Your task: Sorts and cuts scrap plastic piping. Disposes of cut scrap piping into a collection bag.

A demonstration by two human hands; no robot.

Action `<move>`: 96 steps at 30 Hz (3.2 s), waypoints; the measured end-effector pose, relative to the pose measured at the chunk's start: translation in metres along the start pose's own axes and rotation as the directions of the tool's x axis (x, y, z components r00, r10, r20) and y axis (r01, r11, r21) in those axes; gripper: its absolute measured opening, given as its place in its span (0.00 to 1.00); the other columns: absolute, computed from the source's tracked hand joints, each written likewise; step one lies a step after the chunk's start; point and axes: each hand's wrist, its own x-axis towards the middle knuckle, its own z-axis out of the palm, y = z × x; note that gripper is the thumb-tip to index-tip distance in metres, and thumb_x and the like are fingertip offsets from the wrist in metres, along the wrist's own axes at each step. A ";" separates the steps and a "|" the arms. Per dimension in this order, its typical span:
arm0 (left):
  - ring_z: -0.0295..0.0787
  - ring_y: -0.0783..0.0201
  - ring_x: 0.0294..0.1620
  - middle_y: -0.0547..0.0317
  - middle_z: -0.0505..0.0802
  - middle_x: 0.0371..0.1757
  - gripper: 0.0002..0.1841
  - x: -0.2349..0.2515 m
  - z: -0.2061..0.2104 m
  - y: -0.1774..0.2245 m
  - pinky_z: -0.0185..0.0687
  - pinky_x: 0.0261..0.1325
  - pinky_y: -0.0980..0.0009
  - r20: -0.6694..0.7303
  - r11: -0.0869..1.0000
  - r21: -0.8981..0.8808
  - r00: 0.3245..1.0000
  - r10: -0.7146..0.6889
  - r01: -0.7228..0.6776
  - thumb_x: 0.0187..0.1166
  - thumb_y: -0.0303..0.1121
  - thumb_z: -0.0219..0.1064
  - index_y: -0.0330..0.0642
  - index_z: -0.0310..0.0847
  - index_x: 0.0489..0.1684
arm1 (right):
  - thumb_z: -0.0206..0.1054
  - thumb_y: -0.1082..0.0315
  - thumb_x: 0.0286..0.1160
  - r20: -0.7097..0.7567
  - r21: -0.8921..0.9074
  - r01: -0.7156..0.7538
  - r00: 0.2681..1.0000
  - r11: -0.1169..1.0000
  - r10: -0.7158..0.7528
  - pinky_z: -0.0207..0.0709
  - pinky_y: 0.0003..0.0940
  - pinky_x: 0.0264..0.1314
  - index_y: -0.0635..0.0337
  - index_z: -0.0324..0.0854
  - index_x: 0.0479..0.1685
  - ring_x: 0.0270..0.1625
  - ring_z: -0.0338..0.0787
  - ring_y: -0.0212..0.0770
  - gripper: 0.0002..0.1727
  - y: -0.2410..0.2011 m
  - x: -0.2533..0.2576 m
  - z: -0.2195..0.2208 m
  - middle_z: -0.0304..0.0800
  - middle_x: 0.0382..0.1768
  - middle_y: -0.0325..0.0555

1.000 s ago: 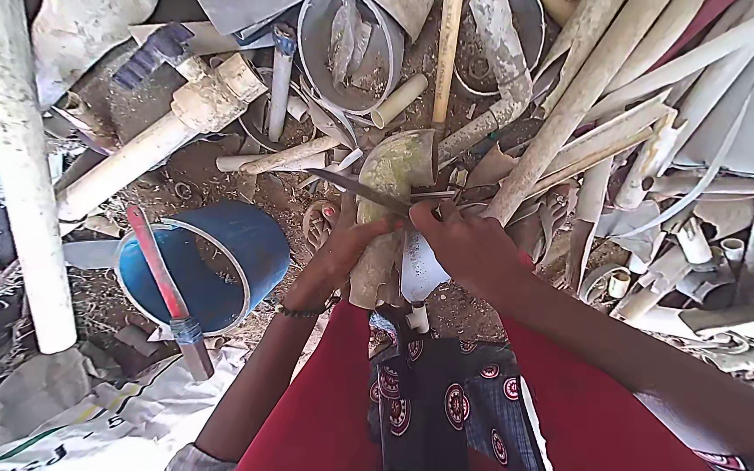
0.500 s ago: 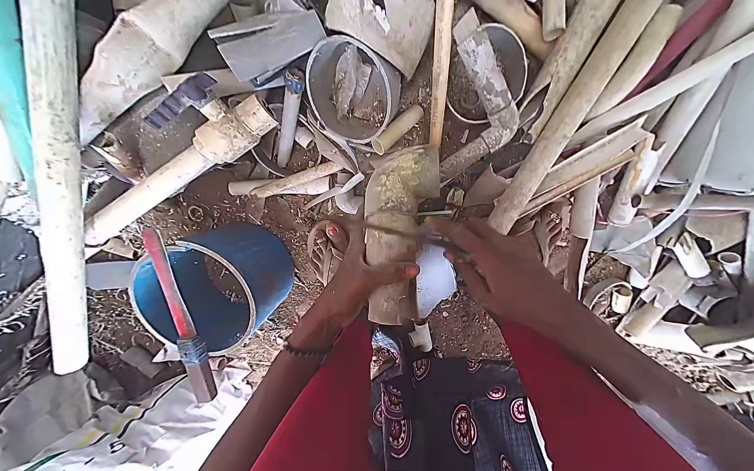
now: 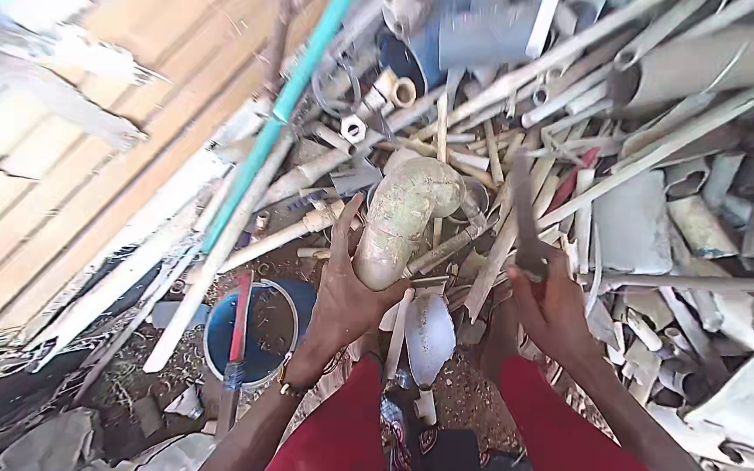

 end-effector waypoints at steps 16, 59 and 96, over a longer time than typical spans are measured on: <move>0.94 0.62 0.49 0.49 0.91 0.54 0.40 -0.119 -0.183 0.247 0.93 0.54 0.65 -0.107 0.525 -0.817 0.957 0.270 -0.239 0.70 0.29 0.69 0.40 0.51 0.85 | 0.66 0.56 0.72 -0.188 0.362 0.206 0.971 0.909 -0.146 0.77 0.29 0.15 0.54 0.58 0.82 0.15 0.78 0.28 0.37 -0.287 -0.048 -0.203 0.82 0.29 0.34; 0.94 0.61 0.40 0.52 0.93 0.39 0.33 -0.044 -0.138 0.152 0.92 0.40 0.63 0.352 0.383 -0.867 0.936 0.014 0.320 0.91 0.61 0.35 0.45 0.81 0.57 | 0.48 0.47 0.93 0.030 -0.525 0.417 0.880 0.742 -0.474 0.80 0.51 0.26 0.63 0.84 0.45 0.26 0.91 0.58 0.28 -0.280 0.007 -0.094 0.83 0.19 0.52; 0.94 0.63 0.45 0.57 0.95 0.50 0.31 -0.026 -0.132 0.154 0.93 0.44 0.64 0.194 0.441 -0.888 0.976 0.102 0.130 0.87 0.65 0.46 0.55 0.82 0.68 | 0.48 0.47 0.92 0.119 -0.368 0.502 0.860 0.783 -0.495 0.76 0.46 0.23 0.60 0.83 0.44 0.23 0.87 0.51 0.26 -0.274 0.001 -0.096 0.79 0.17 0.45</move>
